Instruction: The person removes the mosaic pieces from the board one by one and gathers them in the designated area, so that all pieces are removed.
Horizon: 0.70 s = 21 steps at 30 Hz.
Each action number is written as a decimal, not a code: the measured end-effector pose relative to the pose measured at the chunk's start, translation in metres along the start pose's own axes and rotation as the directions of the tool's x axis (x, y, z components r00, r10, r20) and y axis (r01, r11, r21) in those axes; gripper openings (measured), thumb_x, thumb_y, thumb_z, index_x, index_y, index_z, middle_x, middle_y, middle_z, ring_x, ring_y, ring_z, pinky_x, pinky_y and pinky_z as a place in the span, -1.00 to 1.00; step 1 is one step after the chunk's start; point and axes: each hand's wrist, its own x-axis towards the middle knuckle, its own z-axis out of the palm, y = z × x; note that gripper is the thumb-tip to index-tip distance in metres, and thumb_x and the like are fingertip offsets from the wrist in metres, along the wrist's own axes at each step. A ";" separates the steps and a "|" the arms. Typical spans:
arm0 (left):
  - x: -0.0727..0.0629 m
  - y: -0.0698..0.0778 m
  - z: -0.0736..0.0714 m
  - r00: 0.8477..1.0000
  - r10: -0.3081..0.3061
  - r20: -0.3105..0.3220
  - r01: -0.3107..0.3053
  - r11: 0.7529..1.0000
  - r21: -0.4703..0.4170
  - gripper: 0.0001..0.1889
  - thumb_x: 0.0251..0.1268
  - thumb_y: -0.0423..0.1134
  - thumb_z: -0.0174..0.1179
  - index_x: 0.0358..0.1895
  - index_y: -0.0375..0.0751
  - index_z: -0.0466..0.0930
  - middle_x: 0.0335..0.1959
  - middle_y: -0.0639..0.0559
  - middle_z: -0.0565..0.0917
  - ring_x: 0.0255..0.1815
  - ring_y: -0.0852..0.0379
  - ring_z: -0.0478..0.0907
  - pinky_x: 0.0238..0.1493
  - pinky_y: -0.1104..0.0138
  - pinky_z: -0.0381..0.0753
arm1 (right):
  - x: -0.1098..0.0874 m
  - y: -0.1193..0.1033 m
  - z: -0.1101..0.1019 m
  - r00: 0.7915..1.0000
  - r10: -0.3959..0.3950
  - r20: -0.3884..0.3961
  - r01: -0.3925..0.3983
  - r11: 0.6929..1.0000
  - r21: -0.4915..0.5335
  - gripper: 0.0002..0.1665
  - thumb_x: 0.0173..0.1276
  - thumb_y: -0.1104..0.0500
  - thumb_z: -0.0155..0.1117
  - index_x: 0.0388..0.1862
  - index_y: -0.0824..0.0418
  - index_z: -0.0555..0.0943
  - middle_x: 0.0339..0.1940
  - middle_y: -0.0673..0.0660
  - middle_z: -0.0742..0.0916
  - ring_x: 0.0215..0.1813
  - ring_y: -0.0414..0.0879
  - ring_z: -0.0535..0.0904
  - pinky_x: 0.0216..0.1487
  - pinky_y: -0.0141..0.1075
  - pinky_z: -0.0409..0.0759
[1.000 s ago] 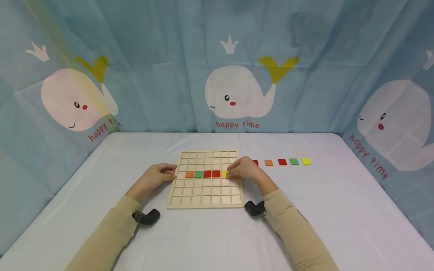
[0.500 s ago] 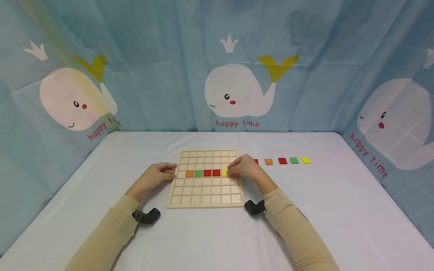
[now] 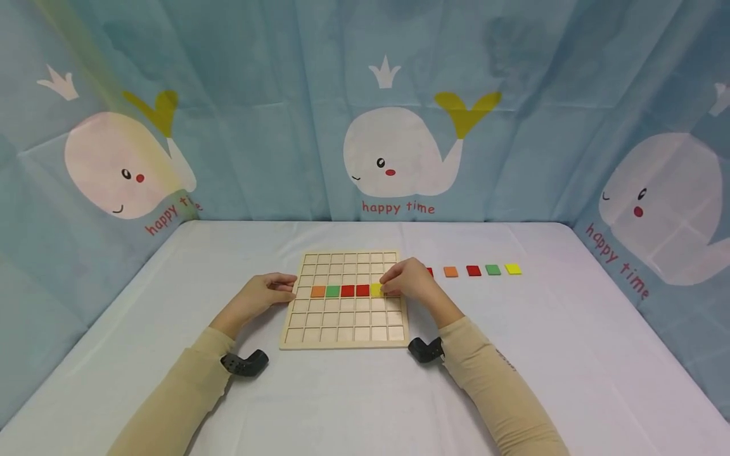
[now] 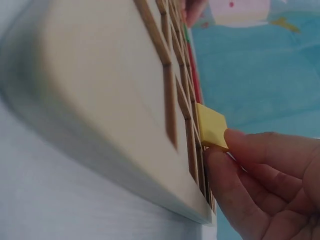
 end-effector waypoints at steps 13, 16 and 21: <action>-0.004 0.001 -0.003 1.000 -0.004 0.003 0.004 1.000 0.000 -0.52 0.26 -0.33 0.33 0.26 -0.28 0.55 0.01 -0.15 0.70 0.02 0.05 0.60 0.04 0.31 0.56 | 0.000 -0.001 0.005 1.000 -0.018 -0.008 0.019 0.999 0.051 -0.89 0.28 0.29 0.41 -0.27 0.34 0.74 -0.29 0.16 0.80 -0.35 -0.19 0.73 -0.16 -0.30 0.73; -0.005 0.002 -0.003 1.000 -0.005 0.009 0.005 1.000 -0.004 -0.52 0.26 -0.33 0.33 0.27 -0.29 0.54 0.01 -0.15 0.69 0.01 0.07 0.60 0.01 0.33 0.57 | -0.002 -0.001 0.004 1.000 -0.026 -0.010 0.026 0.999 0.032 -0.87 0.29 0.28 0.39 -0.24 0.34 0.76 -0.27 0.16 0.81 -0.34 -0.18 0.74 -0.14 -0.27 0.73; -0.004 0.003 -0.001 1.000 -0.008 0.006 0.008 1.000 -0.020 -0.50 0.26 -0.32 0.34 0.27 -0.27 0.54 0.03 -0.15 0.69 0.02 0.05 0.60 -0.02 0.37 0.58 | -0.008 -0.003 -0.006 0.998 -0.047 -0.032 0.047 0.999 -0.013 -0.83 0.31 0.21 0.39 -0.19 0.28 0.78 -0.26 0.15 0.82 -0.31 -0.15 0.76 -0.05 -0.22 0.70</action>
